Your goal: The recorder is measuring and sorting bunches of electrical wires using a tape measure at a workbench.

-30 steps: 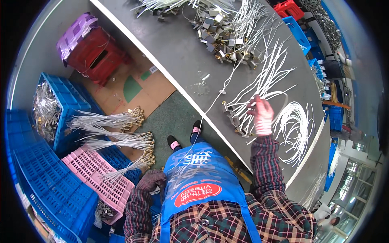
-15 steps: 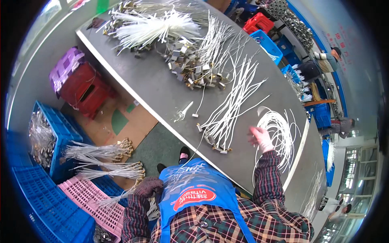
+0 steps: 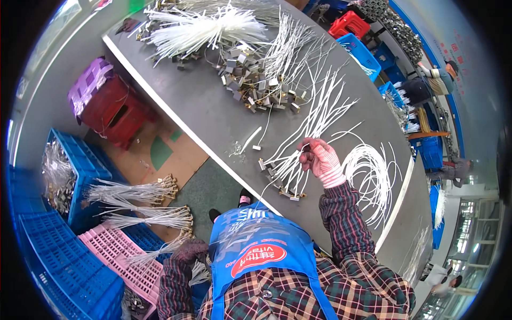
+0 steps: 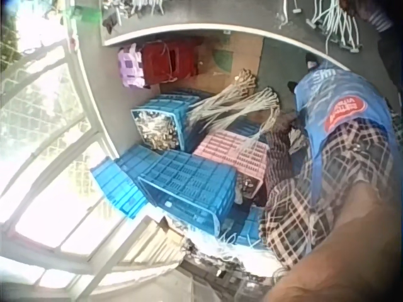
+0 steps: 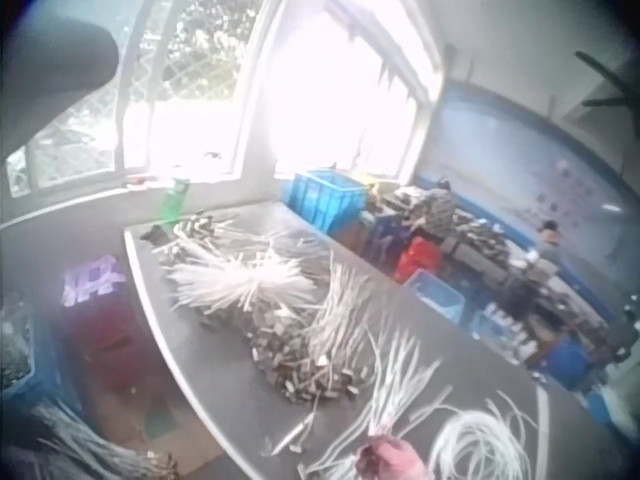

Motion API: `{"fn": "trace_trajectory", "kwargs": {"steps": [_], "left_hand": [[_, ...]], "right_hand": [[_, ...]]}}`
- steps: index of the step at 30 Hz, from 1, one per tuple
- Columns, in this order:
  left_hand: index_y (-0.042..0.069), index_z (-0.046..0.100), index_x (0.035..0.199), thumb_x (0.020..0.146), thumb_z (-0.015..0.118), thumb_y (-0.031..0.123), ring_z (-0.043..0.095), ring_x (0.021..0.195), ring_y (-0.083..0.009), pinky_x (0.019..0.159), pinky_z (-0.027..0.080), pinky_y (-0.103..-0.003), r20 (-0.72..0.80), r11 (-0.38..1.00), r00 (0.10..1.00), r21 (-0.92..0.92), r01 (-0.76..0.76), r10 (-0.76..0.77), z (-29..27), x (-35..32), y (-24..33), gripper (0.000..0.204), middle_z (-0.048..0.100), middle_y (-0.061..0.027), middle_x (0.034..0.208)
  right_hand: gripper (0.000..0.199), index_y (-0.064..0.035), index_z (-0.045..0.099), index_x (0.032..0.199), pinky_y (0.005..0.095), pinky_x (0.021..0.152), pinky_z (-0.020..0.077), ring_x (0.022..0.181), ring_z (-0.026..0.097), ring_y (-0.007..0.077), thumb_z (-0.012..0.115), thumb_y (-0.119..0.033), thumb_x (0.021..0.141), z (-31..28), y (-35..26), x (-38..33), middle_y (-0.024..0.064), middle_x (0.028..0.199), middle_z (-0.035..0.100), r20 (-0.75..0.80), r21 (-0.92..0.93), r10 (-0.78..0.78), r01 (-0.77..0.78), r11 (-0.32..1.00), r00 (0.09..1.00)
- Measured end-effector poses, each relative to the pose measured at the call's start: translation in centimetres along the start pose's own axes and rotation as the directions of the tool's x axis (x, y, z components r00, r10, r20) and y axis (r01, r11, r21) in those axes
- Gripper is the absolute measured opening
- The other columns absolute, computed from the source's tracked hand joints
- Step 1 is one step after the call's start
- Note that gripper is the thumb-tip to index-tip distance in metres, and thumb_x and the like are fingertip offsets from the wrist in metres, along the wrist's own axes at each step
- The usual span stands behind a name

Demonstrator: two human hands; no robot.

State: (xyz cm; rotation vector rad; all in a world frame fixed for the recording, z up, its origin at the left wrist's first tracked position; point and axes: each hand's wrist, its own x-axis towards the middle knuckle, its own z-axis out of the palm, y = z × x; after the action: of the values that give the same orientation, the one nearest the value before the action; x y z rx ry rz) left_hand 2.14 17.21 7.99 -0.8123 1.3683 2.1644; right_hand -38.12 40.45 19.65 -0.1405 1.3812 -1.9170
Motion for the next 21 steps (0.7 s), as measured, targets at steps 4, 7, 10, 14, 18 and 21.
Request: {"fn": "trace_trajectory", "kwargs": {"steps": [4,7,10,14,18,21], "left_hand": [[-0.002,0.062,0.068,0.068,0.069,0.025,0.055,0.049,-0.0188,0.047,0.042,-0.028,0.039,0.995,0.999,-0.104,0.001,0.003,-0.6,-0.1,-2.1,0.027,0.058,-0.0098,0.057],[-0.002,0.062,0.068,0.066,0.068,0.024,0.055,0.048,-0.0193,0.044,0.041,-0.029,0.037,0.963,0.985,-0.209,0.171,-0.167,-0.6,-0.2,-2.2,0.026,0.058,-0.0101,0.057],[-0.001,0.062,0.067,0.065,0.068,0.022,0.054,0.048,-0.0201,0.045,0.040,-0.030,0.034,0.959,0.975,-0.178,0.222,-0.219,-1.0,-0.3,-2.9,0.024,0.057,-0.0103,0.056],[-0.001,0.061,0.066,0.063,0.069,0.020,0.055,0.051,-0.0209,0.047,0.041,-0.031,0.019,0.938,0.967,-0.239,0.250,-0.253,-1.6,-0.5,-5.1,0.022,0.057,-0.0112,0.056],[0.000,0.060,0.064,0.066,0.070,0.020,0.056,0.051,-0.0218,0.047,0.042,-0.031,0.008,0.912,0.960,-0.312,0.267,-0.279,-2.8,-0.9,-7.6,0.023,0.057,-0.0124,0.057],[0.002,0.060,0.066,0.068,0.071,0.022,0.055,0.048,-0.0227,0.046,0.043,-0.031,-0.041,0.915,0.954,-0.298,0.272,-0.297,-2.6,-1.8,-8.0,0.023,0.057,-0.0128,0.056]], "right_hand": [[0.027,0.0004,0.055,0.104,0.0255,0.046,0.0504,0.064,0.061,0.0152,0.056,-0.022,0.090,0.7,0.6,-0.1,0.0126,0.089,0.062,-0.017,0.034,0.008,-0.007,0.999,1.000],[0.023,-0.0012,0.055,0.101,0.0277,0.046,0.0494,0.064,0.062,0.0167,0.058,-0.021,0.088,0.7,1.0,-0.3,0.0128,0.089,0.061,-0.058,0.068,0.005,-0.001,0.998,0.998],[0.021,-0.0027,0.056,0.100,0.0263,0.046,0.0476,0.062,0.062,0.0164,0.059,-0.019,0.088,0.9,1.5,-0.7,0.0118,0.086,0.062,-0.051,0.067,0.011,-0.008,0.998,0.999],[0.017,-0.0011,0.059,0.096,0.0284,0.043,0.0475,0.060,0.061,0.0160,0.058,-0.016,0.088,0.0,2.3,-1.5,0.0109,0.082,0.062,-0.066,0.181,0.059,-0.047,0.982,0.996],[0.017,-0.0033,0.058,0.099,0.0285,0.045,0.0462,0.059,0.060,0.0158,0.058,-0.014,0.087,0.1,2.9,-1.9,0.0080,0.079,0.062,-0.028,0.261,0.131,-0.120,0.958,0.991],[0.020,-0.0037,0.056,0.102,0.0304,0.048,0.0487,0.059,0.060,0.0172,0.058,-0.016,0.087,0.3,3.7,-2.0,0.0065,0.080,0.062,-0.023,0.262,0.132,-0.122,0.957,0.991]]}}
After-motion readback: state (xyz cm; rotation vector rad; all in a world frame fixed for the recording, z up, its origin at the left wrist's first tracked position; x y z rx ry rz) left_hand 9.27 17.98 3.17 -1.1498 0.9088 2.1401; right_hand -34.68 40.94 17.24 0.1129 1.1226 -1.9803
